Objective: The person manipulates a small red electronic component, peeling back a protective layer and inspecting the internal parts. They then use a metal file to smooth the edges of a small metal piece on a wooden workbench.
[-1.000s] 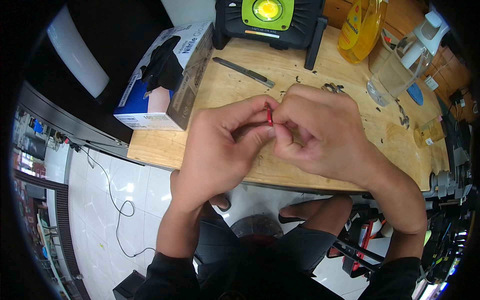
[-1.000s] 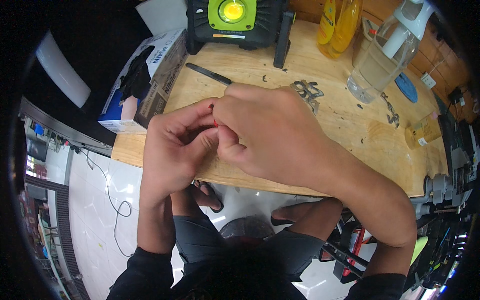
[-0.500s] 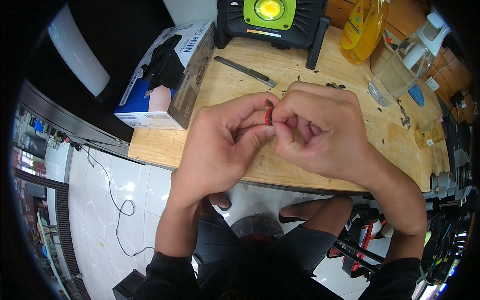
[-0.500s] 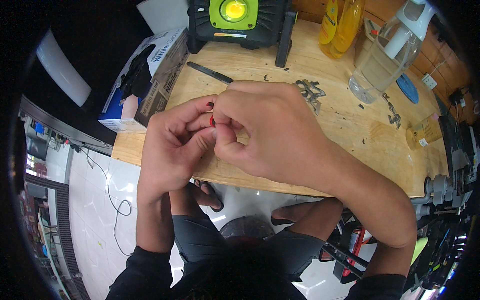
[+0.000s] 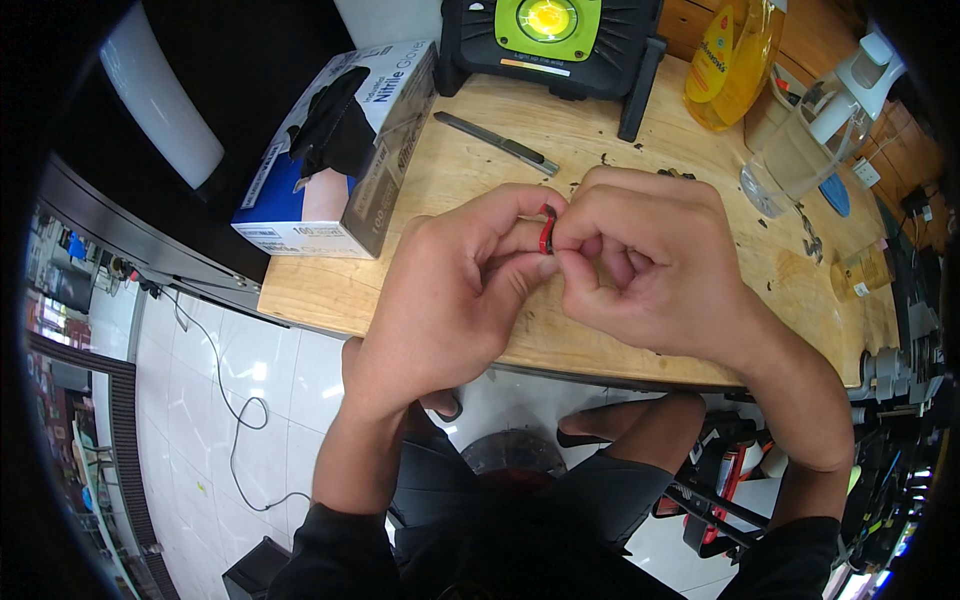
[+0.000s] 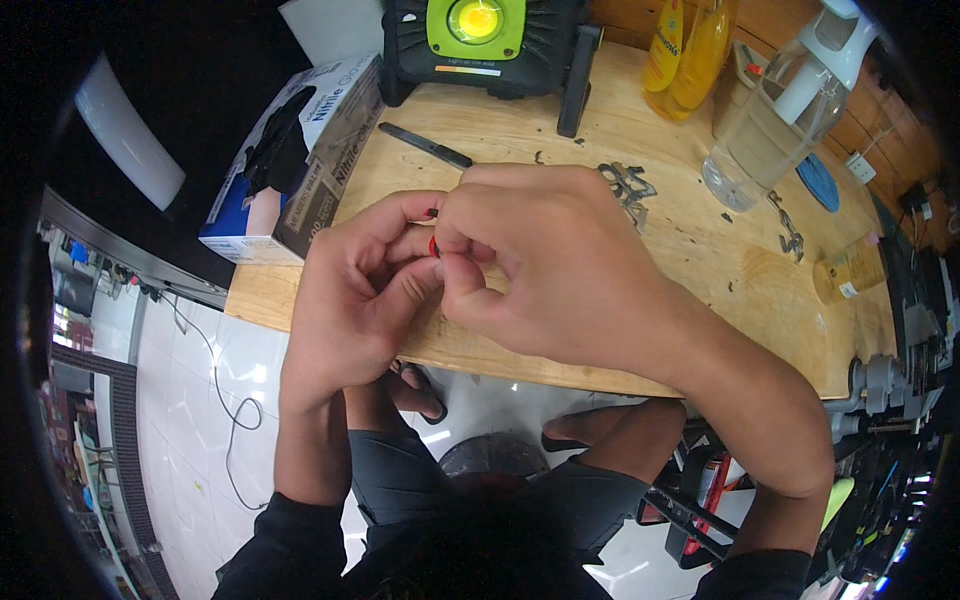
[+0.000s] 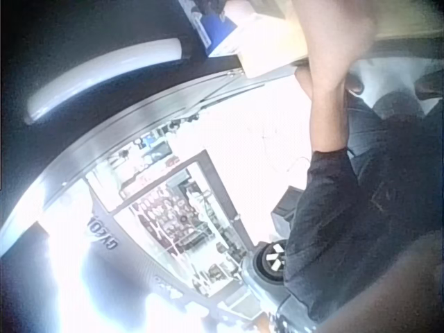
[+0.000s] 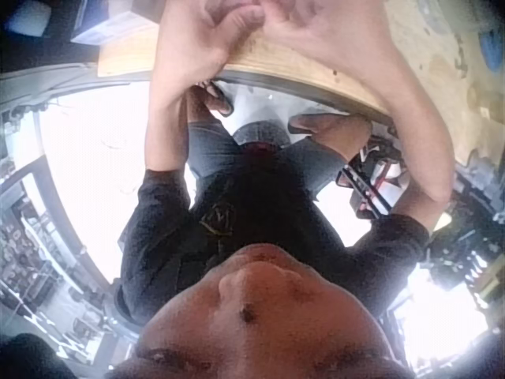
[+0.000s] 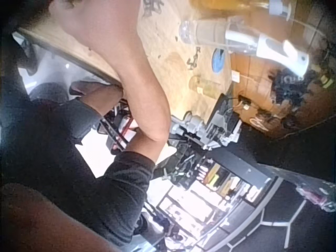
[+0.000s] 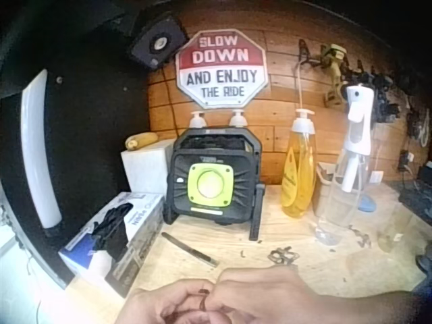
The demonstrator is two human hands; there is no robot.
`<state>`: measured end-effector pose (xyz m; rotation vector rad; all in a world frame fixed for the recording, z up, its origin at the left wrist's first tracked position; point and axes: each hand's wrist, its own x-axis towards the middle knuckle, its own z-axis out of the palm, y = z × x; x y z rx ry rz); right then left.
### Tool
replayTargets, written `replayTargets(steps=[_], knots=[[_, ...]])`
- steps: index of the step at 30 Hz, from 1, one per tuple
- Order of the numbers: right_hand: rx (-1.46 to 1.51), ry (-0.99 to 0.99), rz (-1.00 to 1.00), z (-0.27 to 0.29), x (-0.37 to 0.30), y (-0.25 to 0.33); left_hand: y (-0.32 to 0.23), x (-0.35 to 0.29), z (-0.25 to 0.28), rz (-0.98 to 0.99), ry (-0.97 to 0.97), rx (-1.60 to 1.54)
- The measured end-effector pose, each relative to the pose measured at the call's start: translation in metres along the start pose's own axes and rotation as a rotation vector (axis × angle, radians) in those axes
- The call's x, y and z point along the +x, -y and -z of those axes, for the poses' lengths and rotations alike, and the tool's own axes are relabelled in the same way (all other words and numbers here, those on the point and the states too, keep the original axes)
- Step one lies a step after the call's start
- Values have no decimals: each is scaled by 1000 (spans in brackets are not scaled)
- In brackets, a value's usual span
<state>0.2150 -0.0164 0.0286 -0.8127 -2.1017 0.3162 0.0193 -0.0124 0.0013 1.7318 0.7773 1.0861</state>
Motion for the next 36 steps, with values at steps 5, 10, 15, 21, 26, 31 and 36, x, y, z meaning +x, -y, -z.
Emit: replayTargets(steps=[5,10,15,21,26,31,36], knots=[[17,15,-60,3,0,2,0,0,1,26,27,-93],[19,7,-80,3,0,2,-1,1,2,38,30,-91],[49,-1,-82,7,0,3,-1,1,3,34,29,-104],[50,28,-209,10,4,6,0,1,2,27,4,-77],[27,41,-118,11,0,3,4,2,2,8,-17,-14],[41,59,-159,12,0,4,0,2,-1,14,-11,33],[64,92,-191,13,-1,3,-2,0,-3,35,-5,99]])
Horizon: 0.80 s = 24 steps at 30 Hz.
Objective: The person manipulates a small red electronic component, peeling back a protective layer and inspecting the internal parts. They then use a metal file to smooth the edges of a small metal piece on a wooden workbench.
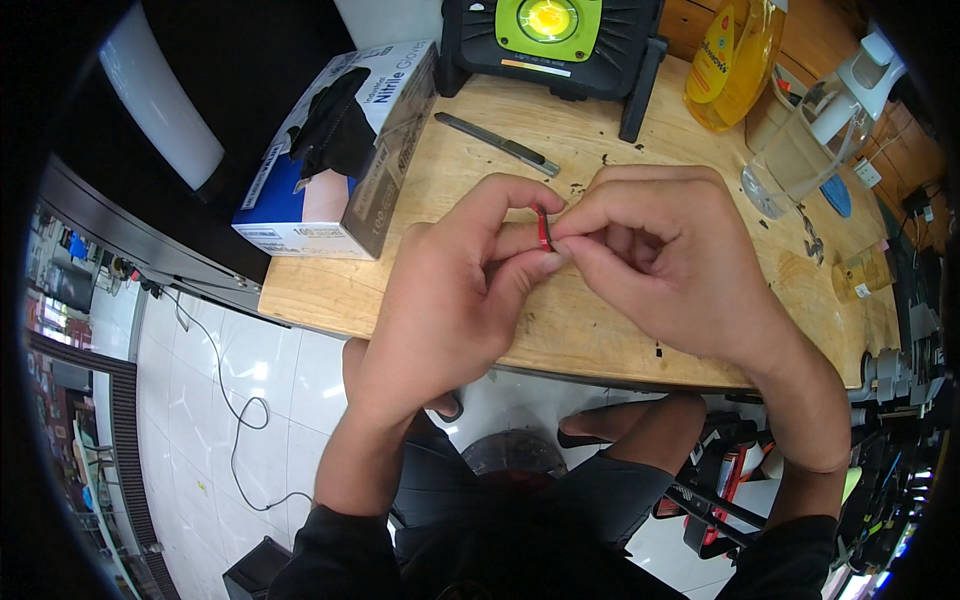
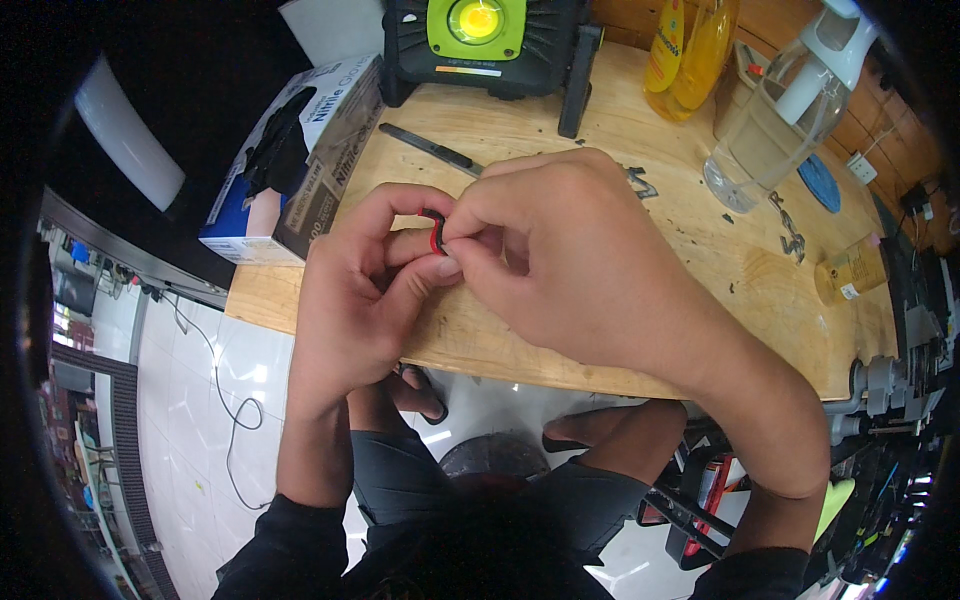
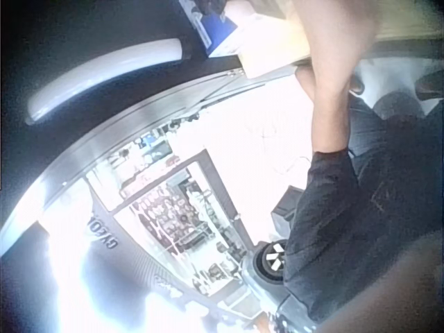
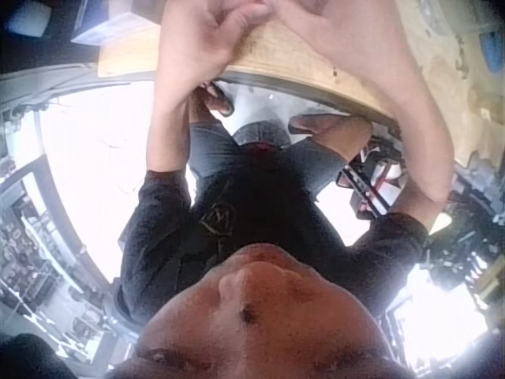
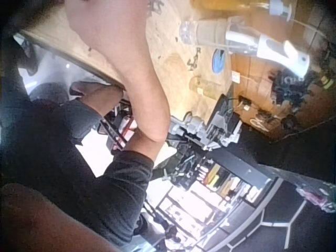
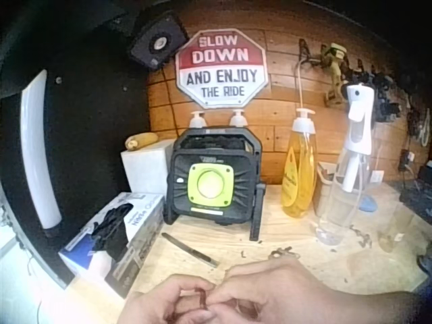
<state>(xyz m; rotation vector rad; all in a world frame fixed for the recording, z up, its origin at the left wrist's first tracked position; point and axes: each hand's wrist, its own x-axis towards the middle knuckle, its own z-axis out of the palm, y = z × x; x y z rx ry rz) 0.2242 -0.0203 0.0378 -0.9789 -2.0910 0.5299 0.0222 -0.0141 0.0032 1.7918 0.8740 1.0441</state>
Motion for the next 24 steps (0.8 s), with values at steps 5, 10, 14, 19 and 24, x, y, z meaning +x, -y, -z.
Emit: replayTargets(steps=[5,10,14,19,24], knots=[[32,19,-30,1,1,1,0,0,1,1,-6,62],[28,22,-27,1,1,1,-1,0,0,24,-9,60],[57,-2,-26,-4,0,-2,1,0,-2,-66,-55,127],[9,-52,58,-10,1,-3,0,-2,-3,-113,-65,171],[-31,-132,104,-17,1,-4,2,-1,-3,-127,-59,135]])
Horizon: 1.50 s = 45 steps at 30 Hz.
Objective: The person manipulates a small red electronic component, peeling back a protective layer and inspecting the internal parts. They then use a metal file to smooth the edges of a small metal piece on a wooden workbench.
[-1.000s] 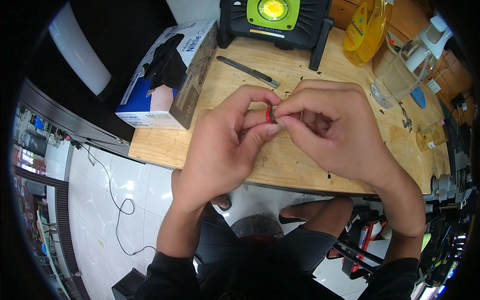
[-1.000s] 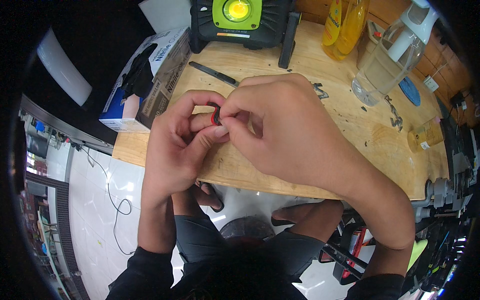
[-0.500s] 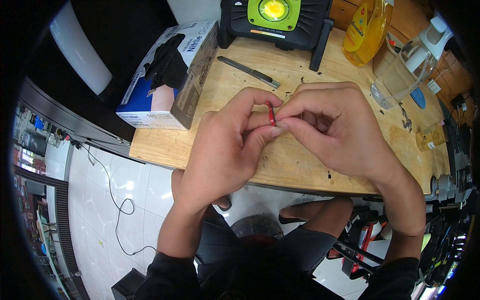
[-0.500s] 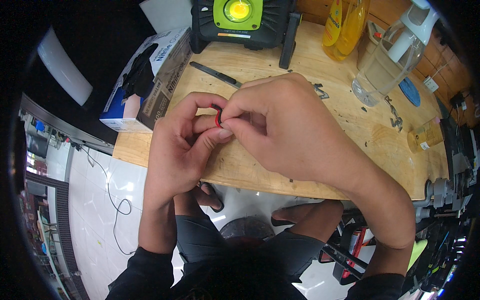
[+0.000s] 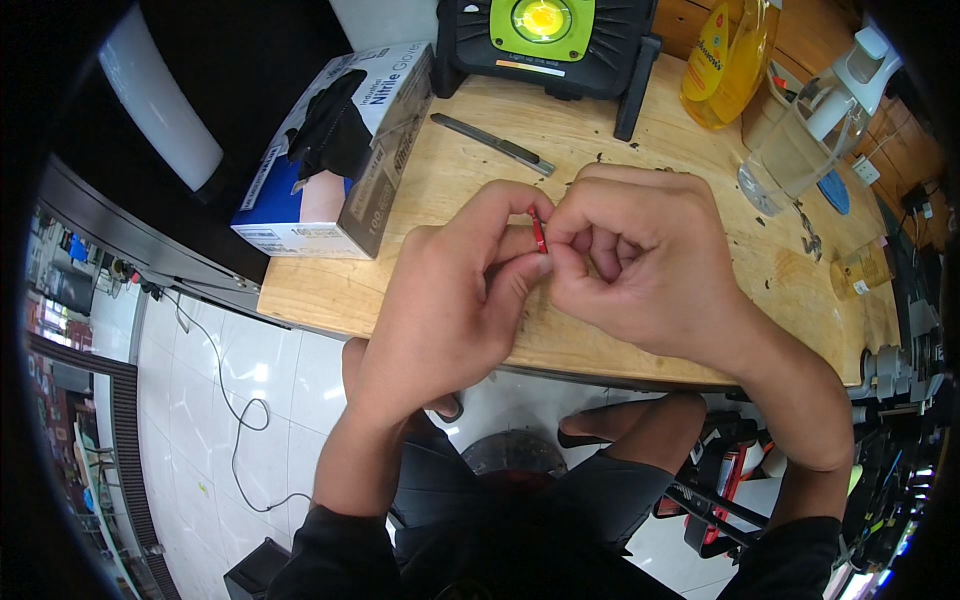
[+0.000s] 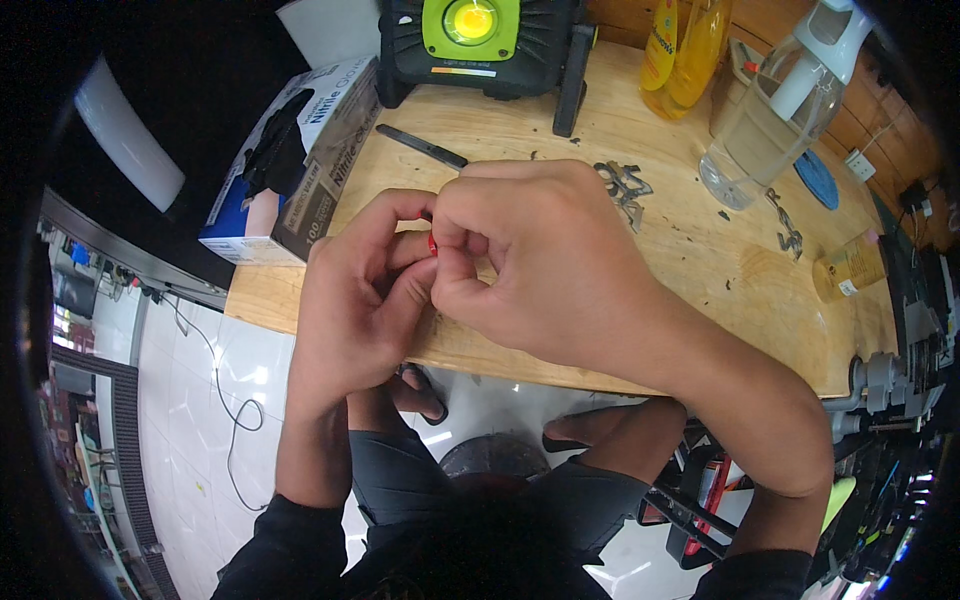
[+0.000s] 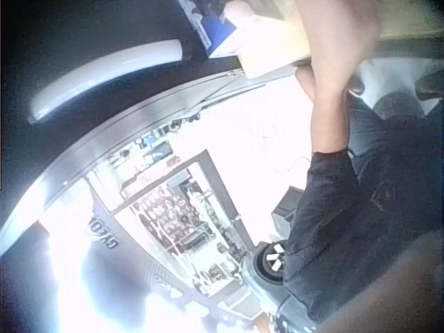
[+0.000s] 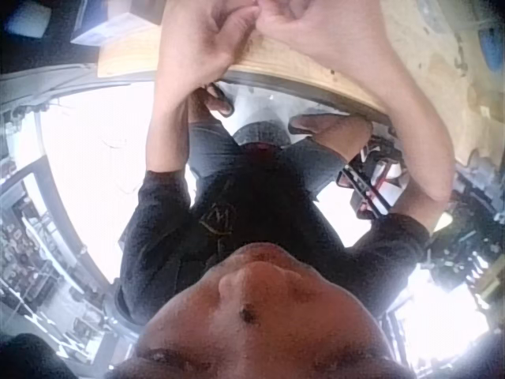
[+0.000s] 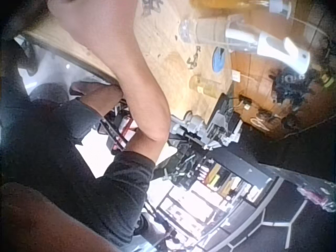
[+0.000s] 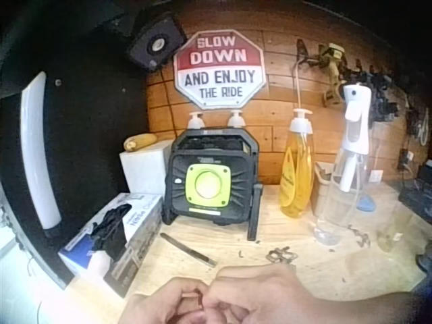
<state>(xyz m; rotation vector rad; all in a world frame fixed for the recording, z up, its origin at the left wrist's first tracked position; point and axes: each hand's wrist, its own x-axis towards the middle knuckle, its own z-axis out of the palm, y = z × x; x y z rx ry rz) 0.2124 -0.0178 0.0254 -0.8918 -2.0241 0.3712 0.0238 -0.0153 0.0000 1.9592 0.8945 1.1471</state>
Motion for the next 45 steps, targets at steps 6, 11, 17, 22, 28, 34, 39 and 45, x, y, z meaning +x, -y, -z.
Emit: replayTargets(steps=[6,11,17,22,28,34,39,45], knots=[[23,-31,1,-4,-1,-2,5,1,-2,-35,-1,4],[43,-26,-8,-4,-1,-1,11,2,1,-44,39,-141],[42,-20,-3,-3,-1,-2,9,3,4,-17,65,-211],[17,-20,5,-2,-1,-3,9,3,3,-2,59,-244],[-28,-40,62,-2,-1,0,8,2,0,-14,25,-205],[-34,-36,76,-2,-2,-2,9,2,-1,-51,8,-149],[-8,-24,32,-2,-1,-2,9,2,-1,-26,4,-163],[13,-29,-38,-1,1,-2,12,3,-1,-43,0,-159]])
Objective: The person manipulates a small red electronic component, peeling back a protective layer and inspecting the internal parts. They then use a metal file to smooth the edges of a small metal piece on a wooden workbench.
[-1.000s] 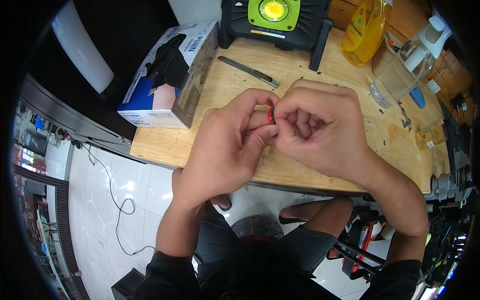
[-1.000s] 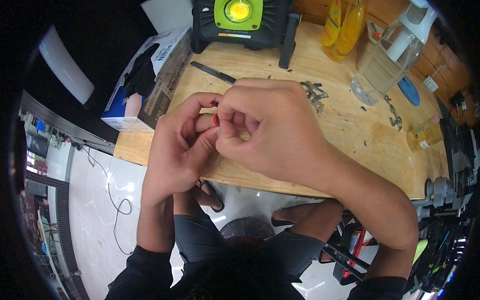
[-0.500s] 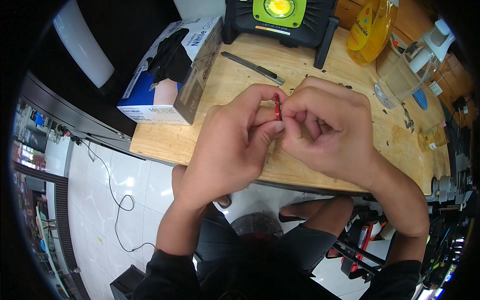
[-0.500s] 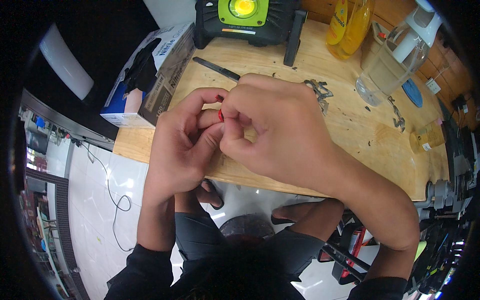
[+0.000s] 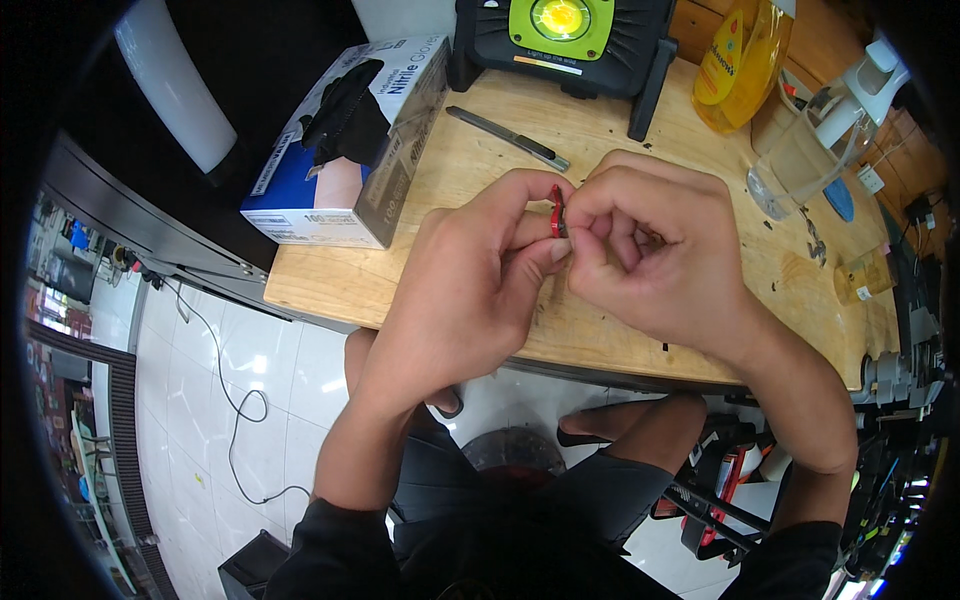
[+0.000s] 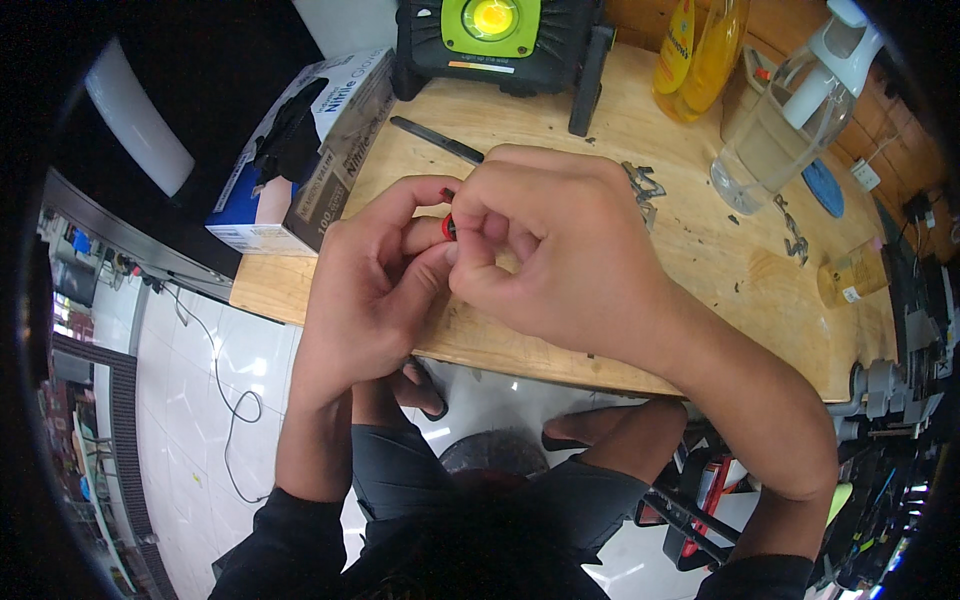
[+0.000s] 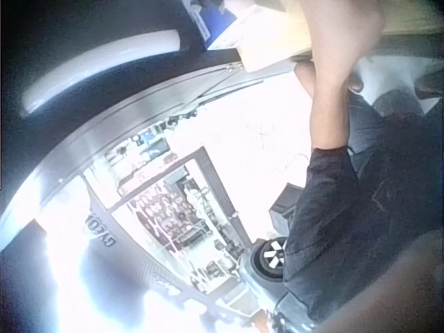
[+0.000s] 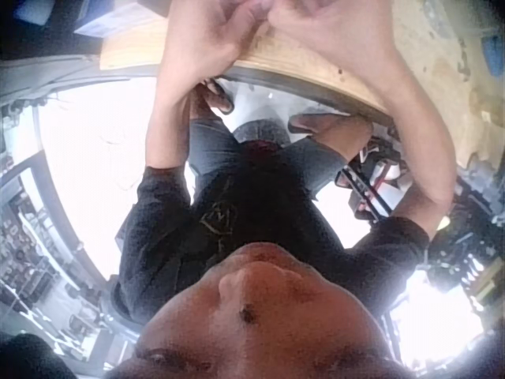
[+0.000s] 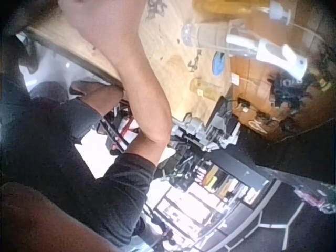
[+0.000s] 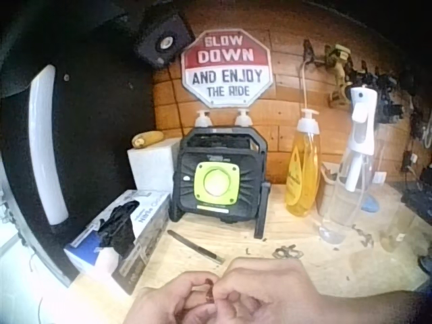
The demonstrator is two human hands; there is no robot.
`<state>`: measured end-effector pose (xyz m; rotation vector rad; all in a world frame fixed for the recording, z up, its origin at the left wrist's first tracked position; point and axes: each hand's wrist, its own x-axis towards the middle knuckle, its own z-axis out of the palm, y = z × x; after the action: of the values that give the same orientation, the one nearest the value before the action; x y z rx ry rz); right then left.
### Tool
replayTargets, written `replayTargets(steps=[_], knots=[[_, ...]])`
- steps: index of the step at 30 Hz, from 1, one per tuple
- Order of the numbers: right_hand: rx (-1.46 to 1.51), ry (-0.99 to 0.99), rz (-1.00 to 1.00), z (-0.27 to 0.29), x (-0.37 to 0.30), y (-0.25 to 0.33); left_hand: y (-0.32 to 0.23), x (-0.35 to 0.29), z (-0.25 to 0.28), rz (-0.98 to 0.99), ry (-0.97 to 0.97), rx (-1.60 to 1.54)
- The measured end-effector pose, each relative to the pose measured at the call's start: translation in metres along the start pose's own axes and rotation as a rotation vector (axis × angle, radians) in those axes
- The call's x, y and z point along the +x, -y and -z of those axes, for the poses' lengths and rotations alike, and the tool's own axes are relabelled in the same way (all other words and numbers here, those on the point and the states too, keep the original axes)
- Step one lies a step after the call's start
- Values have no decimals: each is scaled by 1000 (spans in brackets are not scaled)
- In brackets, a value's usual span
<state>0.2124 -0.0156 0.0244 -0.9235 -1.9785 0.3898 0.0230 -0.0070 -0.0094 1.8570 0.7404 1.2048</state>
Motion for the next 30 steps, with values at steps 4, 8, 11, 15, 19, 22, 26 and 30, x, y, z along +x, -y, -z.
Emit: replayTargets(steps=[4,8,11,15,19,22,26,30], knots=[[27,-5,-23,0,1,-1,-2,0,1,4,2,22],[12,19,-23,2,1,-1,-1,0,1,4,4,18],[4,21,-29,3,0,3,-3,0,0,25,2,-9],[13,-6,-16,2,0,0,-3,-1,-1,24,-14,-7],[27,24,-41,3,0,3,-6,0,0,65,3,-8],[54,61,-51,7,-1,3,-3,-1,0,46,-12,-42],[60,87,-26,8,-2,3,-1,-1,0,7,-18,-26],[48,78,-41,8,-3,2,-11,0,4,152,88,34]])
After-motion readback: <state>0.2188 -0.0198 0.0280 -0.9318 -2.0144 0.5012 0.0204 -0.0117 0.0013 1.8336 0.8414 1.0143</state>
